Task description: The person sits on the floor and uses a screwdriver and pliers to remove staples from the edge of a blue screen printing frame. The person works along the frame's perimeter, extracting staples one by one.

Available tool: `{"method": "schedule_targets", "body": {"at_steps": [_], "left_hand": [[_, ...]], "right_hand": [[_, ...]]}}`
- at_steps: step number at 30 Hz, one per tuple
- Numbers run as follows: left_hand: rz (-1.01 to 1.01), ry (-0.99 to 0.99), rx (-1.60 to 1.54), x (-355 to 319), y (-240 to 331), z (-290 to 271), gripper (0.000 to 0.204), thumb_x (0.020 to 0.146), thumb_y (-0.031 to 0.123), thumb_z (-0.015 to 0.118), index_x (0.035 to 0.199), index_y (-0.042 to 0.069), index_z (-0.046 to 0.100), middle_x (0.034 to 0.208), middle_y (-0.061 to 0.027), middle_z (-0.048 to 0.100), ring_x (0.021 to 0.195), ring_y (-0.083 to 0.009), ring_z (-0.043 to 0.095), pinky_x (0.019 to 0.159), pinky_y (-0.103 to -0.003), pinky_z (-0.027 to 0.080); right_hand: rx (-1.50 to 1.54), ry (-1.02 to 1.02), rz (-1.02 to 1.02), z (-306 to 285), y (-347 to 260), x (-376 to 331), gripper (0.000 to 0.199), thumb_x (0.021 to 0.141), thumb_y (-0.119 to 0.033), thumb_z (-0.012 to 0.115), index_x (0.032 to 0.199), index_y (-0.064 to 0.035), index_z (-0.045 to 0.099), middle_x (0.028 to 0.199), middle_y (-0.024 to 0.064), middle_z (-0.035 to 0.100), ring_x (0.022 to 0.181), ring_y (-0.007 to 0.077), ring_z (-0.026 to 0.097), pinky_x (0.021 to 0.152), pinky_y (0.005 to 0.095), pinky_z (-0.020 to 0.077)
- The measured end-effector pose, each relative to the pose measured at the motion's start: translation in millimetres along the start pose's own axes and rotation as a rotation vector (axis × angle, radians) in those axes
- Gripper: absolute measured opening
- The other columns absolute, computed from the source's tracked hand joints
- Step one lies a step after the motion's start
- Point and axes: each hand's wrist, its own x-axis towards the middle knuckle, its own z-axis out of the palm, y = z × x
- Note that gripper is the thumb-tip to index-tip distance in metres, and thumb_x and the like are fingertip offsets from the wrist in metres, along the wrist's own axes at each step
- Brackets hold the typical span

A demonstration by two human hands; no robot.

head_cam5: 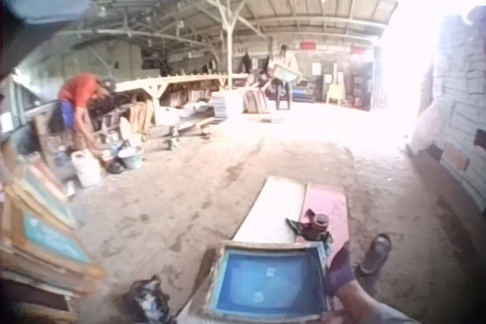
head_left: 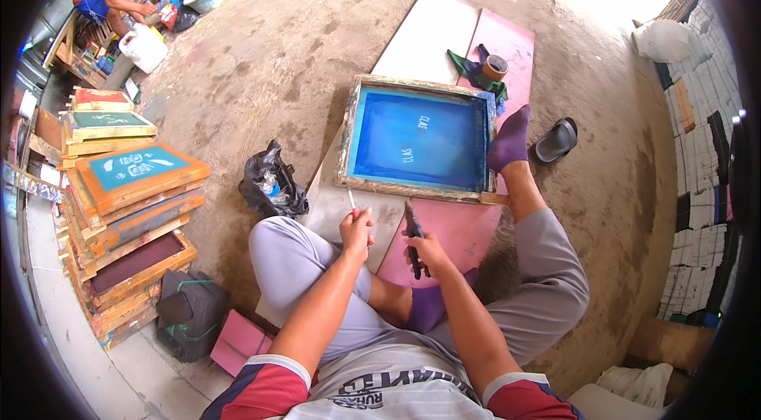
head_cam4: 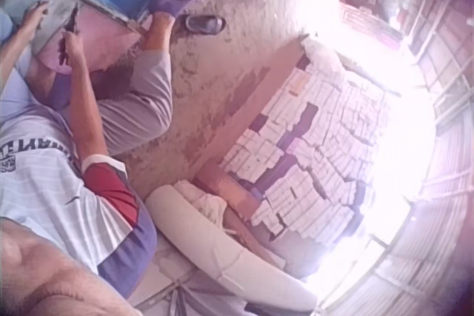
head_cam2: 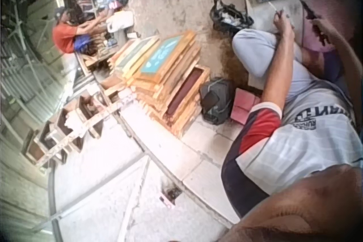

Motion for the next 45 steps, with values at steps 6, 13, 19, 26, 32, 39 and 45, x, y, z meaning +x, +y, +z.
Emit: {"method": "schedule_targets", "body": {"at_steps": [6,13,19,26,32,39,45], "left_hand": [[-0.006,-0.136,0.038,-3,-6,1,0.023,0.096,0.027,0.075,0.102,0.005,0.068,0.079,-0.0010,0.064,0.040,-0.0093,0.046,0.036,-0.028,0.036],[0.013,0.040,0.156,6,-11,-2,0.029,0.096,0.029,0.076,0.102,0.003,0.066,0.081,-0.0056,0.066,0.041,-0.0109,0.047,0.036,-0.029,0.036],[0.050,0.152,0.175,12,-12,-9,0.029,0.088,0.021,0.082,0.101,0.003,0.063,0.079,-0.0061,0.063,0.041,-0.0112,0.043,0.036,-0.029,0.034],[0.031,0.163,0.150,0,0,-2,0.027,0.085,0.016,0.084,0.094,0.004,0.061,0.065,0.0007,0.051,0.039,-0.0105,0.042,0.035,-0.029,0.033],[0.093,0.156,0.124,10,-11,-8,0.026,0.085,0.016,0.083,0.093,0.003,0.061,0.067,0.0004,0.052,0.039,-0.0106,0.042,0.034,-0.030,0.033],[0.087,0.165,0.113,10,-11,-5,0.025,0.086,0.017,0.082,0.094,0.003,0.063,0.072,-0.0024,0.058,0.039,-0.0113,0.043,0.034,-0.029,0.033],[0.086,0.174,0.112,12,-12,-6,0.023,0.087,0.017,0.080,0.094,0.002,0.064,0.076,-0.0039,0.062,0.040,-0.0115,0.044,0.034,-0.029,0.033]], "right_hand": [[-0.092,-0.196,0.056,30,12,-2,0.041,0.096,-0.029,0.068,0.127,-0.0040,0.059,0.090,0.0126,0.068,0.071,0.0222,0.068,0.054,0.0416,0.0548],[-0.140,-0.258,0.063,15,9,7,0.046,0.100,-0.032,0.064,0.133,-0.0012,0.054,0.114,0.0147,0.069,0.100,0.0259,0.071,0.066,0.0437,0.0565],[-0.194,-0.167,0.031,-36,-20,8,0.044,0.104,-0.031,0.059,0.136,-0.0024,0.051,0.124,0.0168,0.069,0.109,0.0282,0.070,0.071,0.0461,0.0569],[-0.356,-0.246,0.102,-89,-56,17,0.055,0.100,-0.034,0.063,0.141,-0.0001,0.048,0.123,0.0193,0.069,0.106,0.0292,0.071,0.077,0.0501,0.0581],[-0.407,-0.299,0.168,-109,-80,24,0.056,0.099,-0.030,0.064,0.143,-0.0009,0.047,0.121,0.0202,0.071,0.100,0.0302,0.074,0.080,0.0491,0.0591],[-0.445,-0.400,0.334,-127,-105,49,0.045,0.101,-0.032,0.063,0.133,-0.0011,0.058,0.108,0.0177,0.077,0.091,0.0274,0.077,0.069,0.0423,0.0613],[-0.424,-0.313,0.296,-129,-86,58,0.035,0.095,-0.033,0.070,0.105,0.0004,0.073,0.094,0.0190,0.075,0.074,0.0264,0.070,0.058,0.0443,0.0560]]}}
